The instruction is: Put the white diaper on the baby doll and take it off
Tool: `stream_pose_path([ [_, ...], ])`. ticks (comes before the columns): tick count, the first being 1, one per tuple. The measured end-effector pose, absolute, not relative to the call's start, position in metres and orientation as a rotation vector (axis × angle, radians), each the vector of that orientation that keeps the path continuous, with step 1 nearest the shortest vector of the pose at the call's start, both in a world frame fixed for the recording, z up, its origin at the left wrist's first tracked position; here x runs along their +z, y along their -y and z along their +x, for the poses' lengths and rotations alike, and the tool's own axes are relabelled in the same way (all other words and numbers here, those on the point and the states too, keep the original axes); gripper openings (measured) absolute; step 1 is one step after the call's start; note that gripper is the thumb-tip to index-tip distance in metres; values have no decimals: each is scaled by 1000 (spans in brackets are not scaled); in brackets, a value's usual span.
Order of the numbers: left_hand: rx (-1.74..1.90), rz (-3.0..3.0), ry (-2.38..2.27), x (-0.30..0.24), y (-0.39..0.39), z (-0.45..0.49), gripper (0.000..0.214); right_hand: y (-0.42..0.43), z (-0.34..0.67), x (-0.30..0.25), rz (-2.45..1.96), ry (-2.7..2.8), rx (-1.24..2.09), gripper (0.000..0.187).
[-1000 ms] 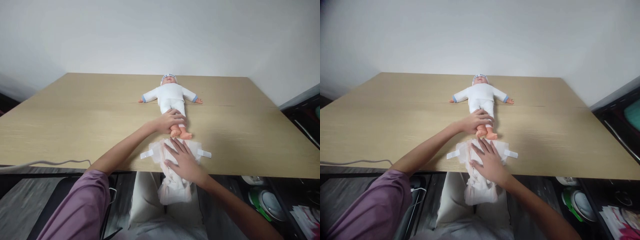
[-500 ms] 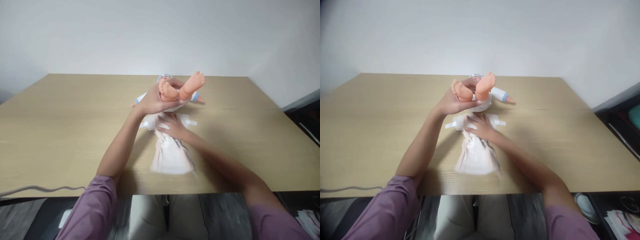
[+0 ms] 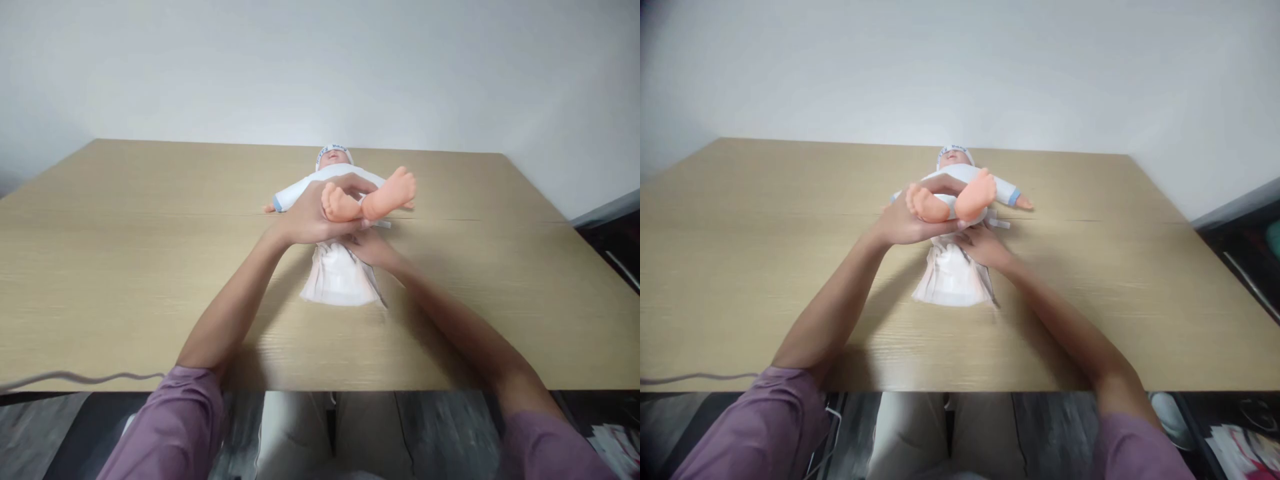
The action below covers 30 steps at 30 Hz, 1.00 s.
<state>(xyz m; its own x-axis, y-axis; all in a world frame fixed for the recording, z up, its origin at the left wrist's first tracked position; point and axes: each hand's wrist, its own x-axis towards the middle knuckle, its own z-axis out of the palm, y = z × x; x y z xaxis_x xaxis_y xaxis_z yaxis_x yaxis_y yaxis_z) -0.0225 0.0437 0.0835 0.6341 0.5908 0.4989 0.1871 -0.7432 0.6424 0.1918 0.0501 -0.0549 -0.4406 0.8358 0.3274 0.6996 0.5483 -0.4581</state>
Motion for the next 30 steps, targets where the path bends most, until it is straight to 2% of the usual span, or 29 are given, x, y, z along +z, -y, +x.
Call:
stream_pose_path([
  [3,952,2355,-603,69,-33,-23,41,-1,214,-51,-1345,2067,298,45],
  [6,872,2437,-513,51,-19,-20,39,42,220,-41,-1343,1860,253,83],
  [8,836,2482,-481,40,-9,-20,38,60,218,-31,-1250,1903,281,95],
  [10,850,2502,-525,30,1,-26,41,69,218,-22,-1168,2017,306,86],
  [14,826,2535,-698,9,15,-61,49,64,241,-23,-964,2289,277,58],
  [17,746,2575,-812,-12,18,-94,51,53,269,-40,-831,2425,228,49],
  [22,687,2586,-888,-42,14,-121,65,42,292,-60,-866,2475,147,45],
  [30,666,2646,-851,-39,16,-124,45,40,288,-56,-947,2495,187,47],
])
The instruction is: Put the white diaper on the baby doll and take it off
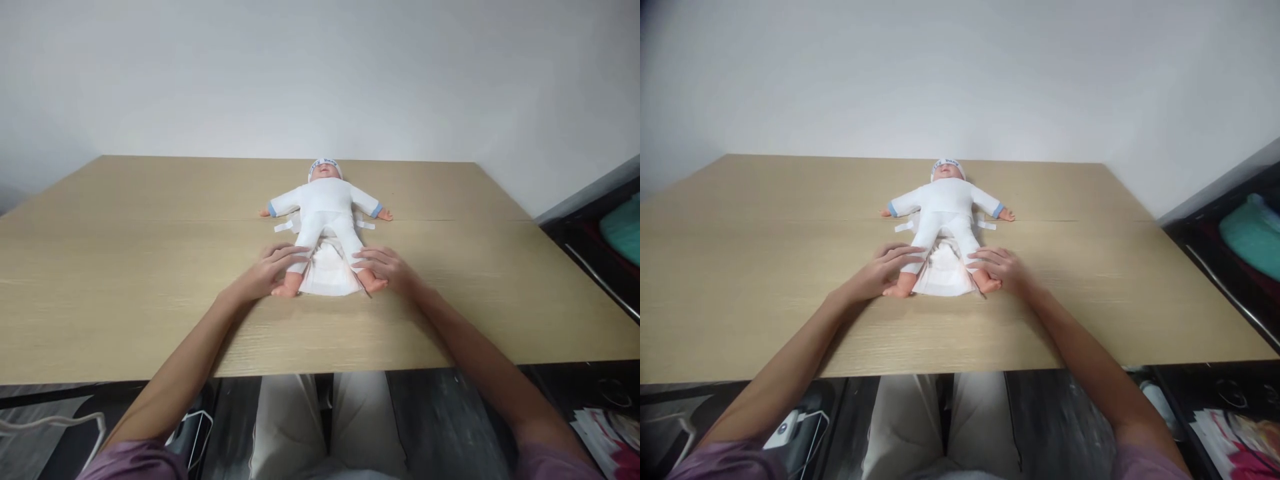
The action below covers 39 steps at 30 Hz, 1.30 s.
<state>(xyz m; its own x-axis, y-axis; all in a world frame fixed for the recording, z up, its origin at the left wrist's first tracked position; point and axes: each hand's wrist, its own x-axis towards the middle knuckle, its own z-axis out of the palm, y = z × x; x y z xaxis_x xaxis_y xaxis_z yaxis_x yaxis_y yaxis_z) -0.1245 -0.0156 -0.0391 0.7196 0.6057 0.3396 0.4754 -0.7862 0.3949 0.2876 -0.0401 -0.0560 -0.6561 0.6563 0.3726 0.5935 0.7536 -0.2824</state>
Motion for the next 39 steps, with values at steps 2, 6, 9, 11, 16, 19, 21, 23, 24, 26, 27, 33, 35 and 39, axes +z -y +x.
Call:
stream_pose_path([
  [2,631,2673,-860,-37,19,-124,41,40,287,-55,-916,2469,201,47],
  [6,582,2703,-865,-36,24,-122,46,42,287,-51,-917,2463,247,43],
  [9,555,2670,-885,-35,26,-122,49,44,287,-51,-948,2471,304,41],
  [11,535,2631,-898,-31,28,-121,50,44,288,-52,-941,2452,340,40],
  [16,598,2579,-989,-26,38,-110,43,34,293,-56,-824,2358,462,43],
  [19,643,2601,-1059,-32,45,-99,69,31,293,-54,-777,2321,543,43],
  [21,662,2618,-1093,-39,49,-92,83,38,287,-48,-828,2331,535,41],
  [23,685,2625,-1124,-45,53,-87,78,53,276,-43,-956,2381,434,46],
  [24,691,2628,-1139,-48,55,-86,70,62,269,-42,-1027,2412,350,56],
  [26,680,2636,-1177,-50,59,-83,49,80,255,-41,-1140,2464,162,72],
  [27,672,2640,-1200,-49,60,-81,40,87,249,-41,-1175,2475,74,71],
  [33,738,2477,-1300,-24,38,-77,36,74,232,-30,-1369,2377,83,29],
  [35,805,2339,-1298,-13,15,-76,40,49,231,-19,-1396,2249,233,31],
  [39,1028,2118,-1245,1,-46,-67,43,-17,225,-4,-1266,1993,296,36],
])
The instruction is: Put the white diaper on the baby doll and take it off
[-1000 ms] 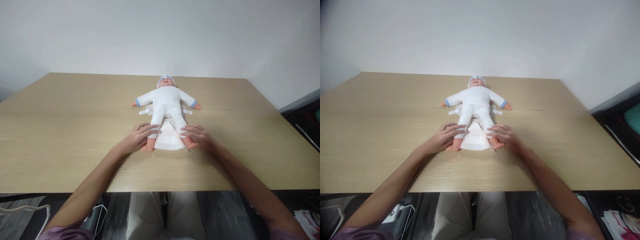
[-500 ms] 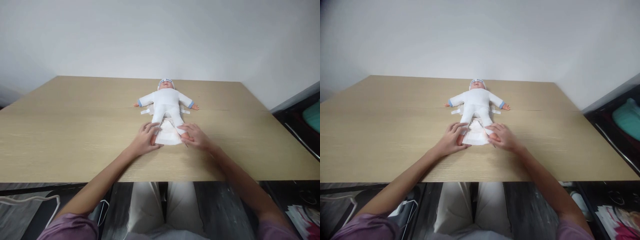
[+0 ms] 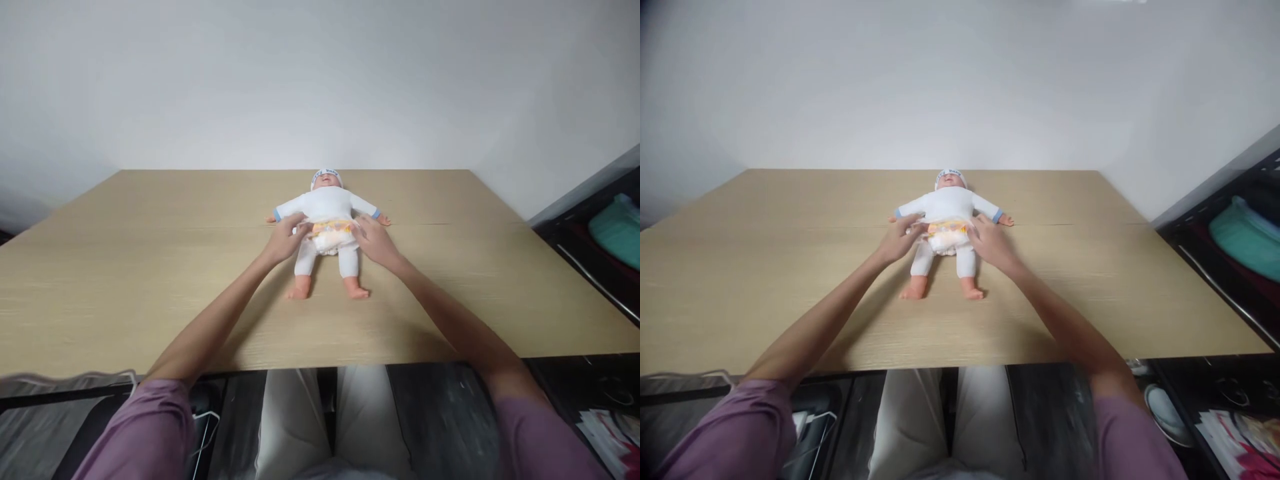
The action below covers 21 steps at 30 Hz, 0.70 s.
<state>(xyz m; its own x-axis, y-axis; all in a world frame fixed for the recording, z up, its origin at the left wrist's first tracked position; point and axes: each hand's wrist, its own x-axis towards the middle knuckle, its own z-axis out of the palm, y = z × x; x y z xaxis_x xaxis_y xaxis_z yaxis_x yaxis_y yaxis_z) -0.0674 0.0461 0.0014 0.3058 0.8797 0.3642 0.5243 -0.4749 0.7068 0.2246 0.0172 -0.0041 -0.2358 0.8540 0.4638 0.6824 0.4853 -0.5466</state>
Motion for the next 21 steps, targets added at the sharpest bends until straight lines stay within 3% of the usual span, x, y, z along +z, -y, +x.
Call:
stream_pose_path([
  [9,1083,1402,-1076,-18,-148,-38,56,-137,208,-24,-1391,1520,1043,21],
  [16,982,1263,-908,-39,-108,-46,60,-91,220,-44,-1251,1524,1202,35],
  [21,886,1349,-936,-32,-82,-71,61,-50,248,-47,-1311,1551,1035,43],
])
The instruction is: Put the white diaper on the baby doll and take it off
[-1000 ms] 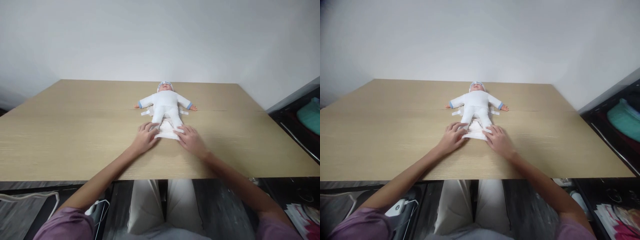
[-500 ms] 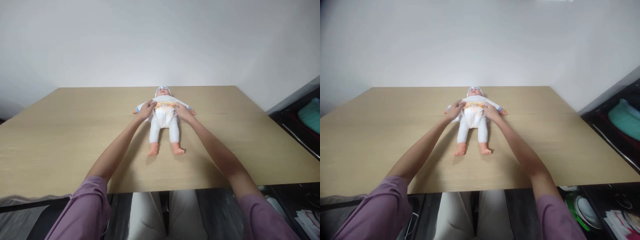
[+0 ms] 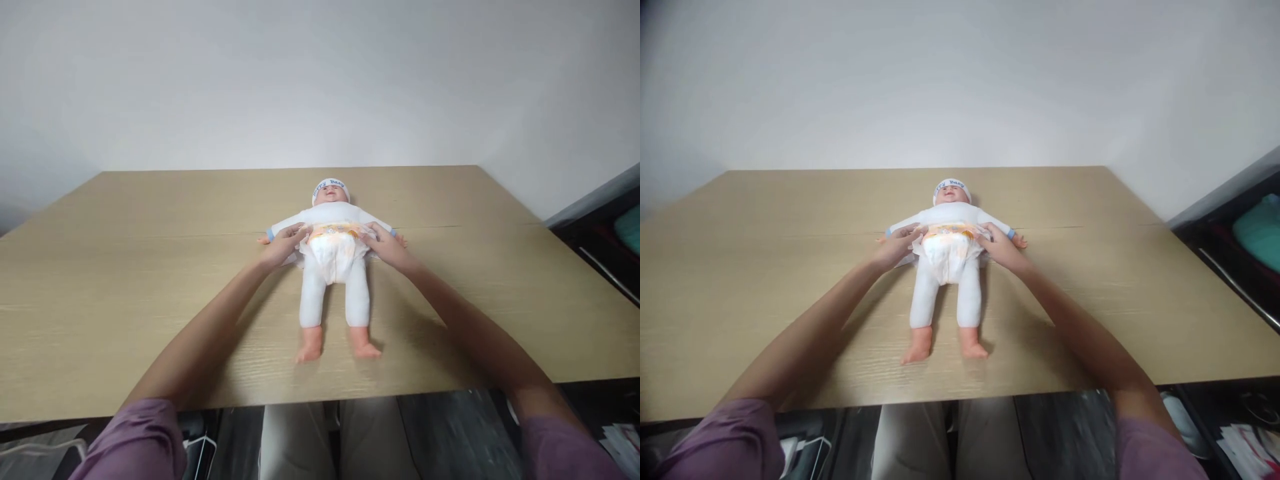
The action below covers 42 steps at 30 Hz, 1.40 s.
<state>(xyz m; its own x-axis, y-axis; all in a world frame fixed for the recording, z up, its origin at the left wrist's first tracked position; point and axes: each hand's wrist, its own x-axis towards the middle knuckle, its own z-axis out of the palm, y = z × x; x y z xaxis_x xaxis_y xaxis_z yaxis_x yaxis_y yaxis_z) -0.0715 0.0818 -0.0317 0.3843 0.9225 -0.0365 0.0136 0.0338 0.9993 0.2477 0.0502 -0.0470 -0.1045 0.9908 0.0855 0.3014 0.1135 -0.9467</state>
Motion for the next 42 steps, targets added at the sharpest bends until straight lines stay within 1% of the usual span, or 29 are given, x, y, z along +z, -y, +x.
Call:
stream_pose_path([
  [3,982,1439,-1071,-16,-79,-87,68,-33,268,-53,-1424,1523,845,39],
  [4,1025,1493,-1126,-9,-77,-88,67,-26,274,-56,-1478,1553,747,35],
  [6,1092,1662,-1204,5,-68,-82,56,-14,284,-65,-1578,1651,500,30],
  [8,1146,1898,-1210,17,-55,-65,44,-4,288,-73,-1630,1729,288,31],
  [10,1137,2173,-1156,26,-44,-38,35,1,288,-81,-1650,1769,172,33],
  [12,1040,2417,-1126,28,-38,-9,32,0,286,-85,-1671,1774,123,34],
  [16,810,2635,-1178,16,-44,32,32,-6,285,-87,-1733,1736,171,36],
  [21,734,2704,-1241,1,-56,40,39,-6,292,-80,-1754,1726,338,41],
  [23,725,2714,-1250,-1,-56,38,44,-7,297,-75,-1710,1704,433,44],
  [28,708,2729,-1261,-4,-55,37,53,-22,294,-52,-1442,1623,735,51],
  [31,707,2722,-1267,-5,-55,38,62,-40,270,-34,-1347,1653,746,46],
  [34,734,2652,-1283,-3,-54,39,77,-53,238,-21,-1336,1751,747,39],
  [37,757,2517,-1250,3,-55,33,93,-54,216,-16,-1367,1821,749,36],
  [38,761,2469,-1202,5,-56,30,95,-50,213,-17,-1351,1813,730,36],
  [40,781,2373,-1033,8,-58,18,90,-37,210,-18,-1288,1767,643,34],
  [42,869,2253,-850,7,-57,2,73,-18,212,-20,-1210,1774,521,34],
])
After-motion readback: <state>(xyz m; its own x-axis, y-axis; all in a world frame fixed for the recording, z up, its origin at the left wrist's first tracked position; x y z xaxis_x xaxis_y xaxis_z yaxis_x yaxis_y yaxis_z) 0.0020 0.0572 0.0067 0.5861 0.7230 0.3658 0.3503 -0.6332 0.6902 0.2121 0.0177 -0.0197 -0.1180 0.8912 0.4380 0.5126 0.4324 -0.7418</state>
